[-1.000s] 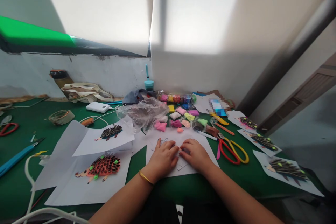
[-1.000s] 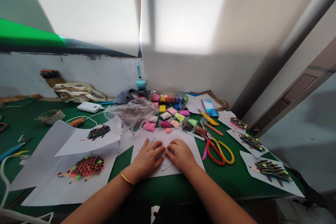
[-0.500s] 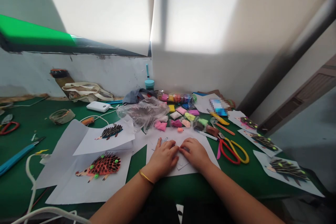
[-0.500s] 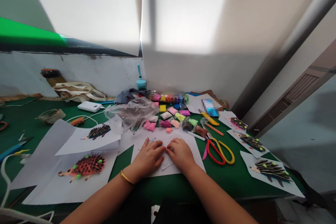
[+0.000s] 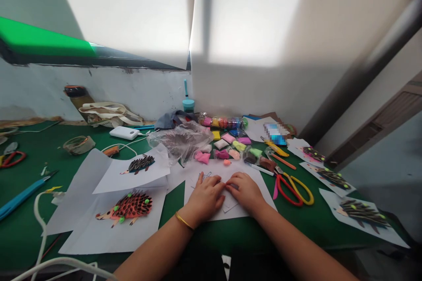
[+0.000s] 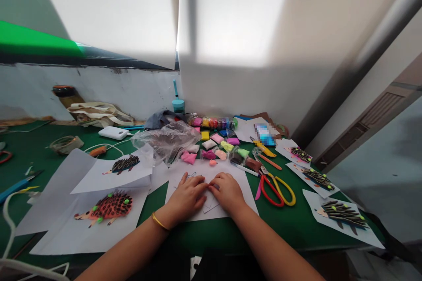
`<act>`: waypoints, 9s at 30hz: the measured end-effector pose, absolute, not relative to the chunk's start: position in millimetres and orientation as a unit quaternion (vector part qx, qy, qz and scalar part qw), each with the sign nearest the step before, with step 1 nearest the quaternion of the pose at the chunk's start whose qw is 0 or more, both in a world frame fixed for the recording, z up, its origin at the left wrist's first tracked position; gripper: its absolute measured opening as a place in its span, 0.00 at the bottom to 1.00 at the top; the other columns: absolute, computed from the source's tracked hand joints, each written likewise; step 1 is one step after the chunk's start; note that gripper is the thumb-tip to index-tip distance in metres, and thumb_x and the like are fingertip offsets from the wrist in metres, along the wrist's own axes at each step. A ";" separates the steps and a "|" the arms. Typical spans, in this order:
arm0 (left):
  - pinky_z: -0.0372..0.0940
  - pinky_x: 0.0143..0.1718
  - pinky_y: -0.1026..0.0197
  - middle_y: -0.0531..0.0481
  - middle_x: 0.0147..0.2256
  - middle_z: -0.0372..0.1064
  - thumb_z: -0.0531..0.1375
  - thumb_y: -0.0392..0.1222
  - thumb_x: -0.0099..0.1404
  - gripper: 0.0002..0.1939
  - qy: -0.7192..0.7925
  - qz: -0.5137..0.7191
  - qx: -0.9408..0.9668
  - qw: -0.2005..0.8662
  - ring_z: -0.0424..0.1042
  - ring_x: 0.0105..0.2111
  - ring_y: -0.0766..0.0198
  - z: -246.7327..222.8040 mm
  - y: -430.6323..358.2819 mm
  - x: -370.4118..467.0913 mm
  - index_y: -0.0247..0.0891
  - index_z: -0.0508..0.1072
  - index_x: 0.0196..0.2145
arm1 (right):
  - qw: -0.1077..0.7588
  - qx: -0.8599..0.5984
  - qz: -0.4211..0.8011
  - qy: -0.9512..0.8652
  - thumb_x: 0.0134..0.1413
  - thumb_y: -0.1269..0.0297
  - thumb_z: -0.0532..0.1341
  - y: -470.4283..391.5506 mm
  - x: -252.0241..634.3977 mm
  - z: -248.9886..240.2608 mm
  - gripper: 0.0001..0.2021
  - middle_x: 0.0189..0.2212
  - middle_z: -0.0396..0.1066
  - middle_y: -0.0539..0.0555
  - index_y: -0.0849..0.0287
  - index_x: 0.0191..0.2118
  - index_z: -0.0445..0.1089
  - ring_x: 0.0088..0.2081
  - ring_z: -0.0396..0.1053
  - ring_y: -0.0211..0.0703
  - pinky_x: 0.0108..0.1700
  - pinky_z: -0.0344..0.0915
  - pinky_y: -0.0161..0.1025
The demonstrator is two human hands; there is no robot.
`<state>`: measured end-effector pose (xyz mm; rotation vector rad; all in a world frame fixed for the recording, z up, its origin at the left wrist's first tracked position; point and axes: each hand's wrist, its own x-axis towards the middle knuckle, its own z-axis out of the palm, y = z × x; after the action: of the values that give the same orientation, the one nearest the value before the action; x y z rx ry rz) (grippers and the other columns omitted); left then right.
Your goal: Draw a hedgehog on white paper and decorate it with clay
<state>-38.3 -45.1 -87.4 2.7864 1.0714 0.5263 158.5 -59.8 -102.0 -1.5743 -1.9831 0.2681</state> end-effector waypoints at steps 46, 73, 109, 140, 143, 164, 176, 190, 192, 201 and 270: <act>0.44 0.63 0.37 0.47 0.53 0.64 0.58 0.42 0.65 0.17 0.348 0.178 0.919 0.051 0.64 0.52 0.53 -87.8 -46.0 -39.5 0.47 0.68 0.52 | 0.300 -0.454 0.001 -0.839 0.56 0.71 0.60 -82.6 178.3 -104.2 0.15 0.48 0.69 0.59 0.52 0.48 0.75 0.49 0.67 0.50 0.51 0.68 0.50; 0.44 0.62 0.35 0.47 0.54 0.64 0.56 0.42 0.67 0.17 0.341 0.175 0.923 0.018 0.64 0.51 0.53 -89.3 -46.9 -38.2 0.48 0.68 0.54 | 0.304 -0.470 -0.006 -0.828 0.56 0.71 0.60 -82.3 178.6 -104.2 0.14 0.47 0.71 0.57 0.51 0.46 0.77 0.47 0.68 0.50 0.50 0.68 0.50; 0.44 0.63 0.36 0.47 0.53 0.66 0.53 0.43 0.70 0.13 0.337 0.177 0.925 0.002 0.66 0.50 0.54 -83.5 -51.9 -36.8 0.49 0.71 0.50 | 0.293 -0.494 0.027 -0.819 0.56 0.70 0.58 -77.2 181.7 -107.6 0.15 0.47 0.71 0.57 0.53 0.47 0.75 0.49 0.67 0.50 0.52 0.66 0.50; 0.43 0.63 0.36 0.47 0.52 0.67 0.56 0.41 0.67 0.19 0.340 0.172 0.924 0.007 0.65 0.51 0.52 -85.2 -50.7 -36.2 0.48 0.66 0.55 | 0.323 -0.471 -0.003 -0.821 0.57 0.71 0.58 -80.1 181.1 -105.2 0.14 0.45 0.74 0.57 0.52 0.45 0.77 0.47 0.70 0.49 0.50 0.69 0.50; 0.43 0.63 0.37 0.46 0.52 0.67 0.57 0.41 0.66 0.22 0.339 0.181 0.923 0.016 0.64 0.52 0.52 -87.4 -49.4 -36.6 0.46 0.64 0.57 | 0.315 -0.465 -0.008 -0.827 0.56 0.71 0.59 -81.2 179.7 -104.4 0.15 0.47 0.73 0.57 0.51 0.47 0.76 0.48 0.69 0.50 0.51 0.68 0.51; 0.44 0.63 0.38 0.48 0.51 0.67 0.57 0.40 0.65 0.17 0.333 0.177 0.926 0.030 0.65 0.50 0.54 -84.8 -49.3 -36.9 0.46 0.67 0.53 | 0.295 -0.489 0.014 -0.820 0.57 0.71 0.58 -80.0 180.9 -106.6 0.17 0.48 0.72 0.58 0.53 0.50 0.75 0.49 0.68 0.50 0.52 0.67 0.50; 0.44 0.63 0.38 0.49 0.51 0.68 0.55 0.41 0.69 0.13 0.336 0.180 0.925 0.010 0.66 0.49 0.55 -82.3 -51.9 -36.6 0.48 0.70 0.50 | 0.319 -0.482 0.004 -0.816 0.57 0.71 0.58 -80.0 181.7 -108.2 0.14 0.46 0.74 0.58 0.55 0.46 0.77 0.48 0.69 0.49 0.52 0.68 0.49; 0.44 0.62 0.37 0.48 0.51 0.67 0.54 0.41 0.69 0.13 0.337 0.175 0.925 0.000 0.65 0.48 0.54 -82.5 -52.1 -36.1 0.47 0.69 0.50 | 0.327 -0.473 0.006 -0.818 0.57 0.72 0.58 -80.4 181.7 -107.8 0.14 0.45 0.75 0.57 0.54 0.45 0.77 0.47 0.69 0.49 0.51 0.68 0.48; 0.44 0.62 0.37 0.48 0.50 0.67 0.54 0.41 0.69 0.13 0.335 0.173 0.926 -0.001 0.65 0.48 0.55 -81.6 -52.4 -36.2 0.48 0.69 0.51 | 0.332 -0.472 0.008 -0.816 0.57 0.72 0.58 -80.3 182.2 -107.4 0.15 0.45 0.74 0.57 0.53 0.46 0.77 0.47 0.69 0.49 0.51 0.68 0.48; 0.43 0.62 0.36 0.47 0.52 0.66 0.53 0.42 0.69 0.14 0.335 0.167 0.927 0.003 0.65 0.49 0.53 -81.8 -52.6 -36.3 0.47 0.68 0.52 | 0.311 -0.473 0.004 -0.825 0.56 0.73 0.58 -82.0 179.0 -105.4 0.14 0.45 0.75 0.57 0.54 0.45 0.77 0.46 0.69 0.50 0.50 0.68 0.50; 0.47 0.60 0.34 0.45 0.59 0.63 0.59 0.41 0.67 0.15 0.498 0.149 0.854 0.029 0.57 0.61 0.50 -88.9 -27.9 -64.8 0.52 0.72 0.51 | 0.291 -0.520 0.011 -0.803 0.60 0.69 0.53 -76.8 178.2 -111.0 0.22 0.55 0.70 0.59 0.58 0.59 0.65 0.58 0.64 0.53 0.59 0.61 0.55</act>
<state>-64.8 -27.9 -88.9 2.6337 1.5357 0.4592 178.2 -76.8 -111.0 -1.3878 -2.1407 0.0285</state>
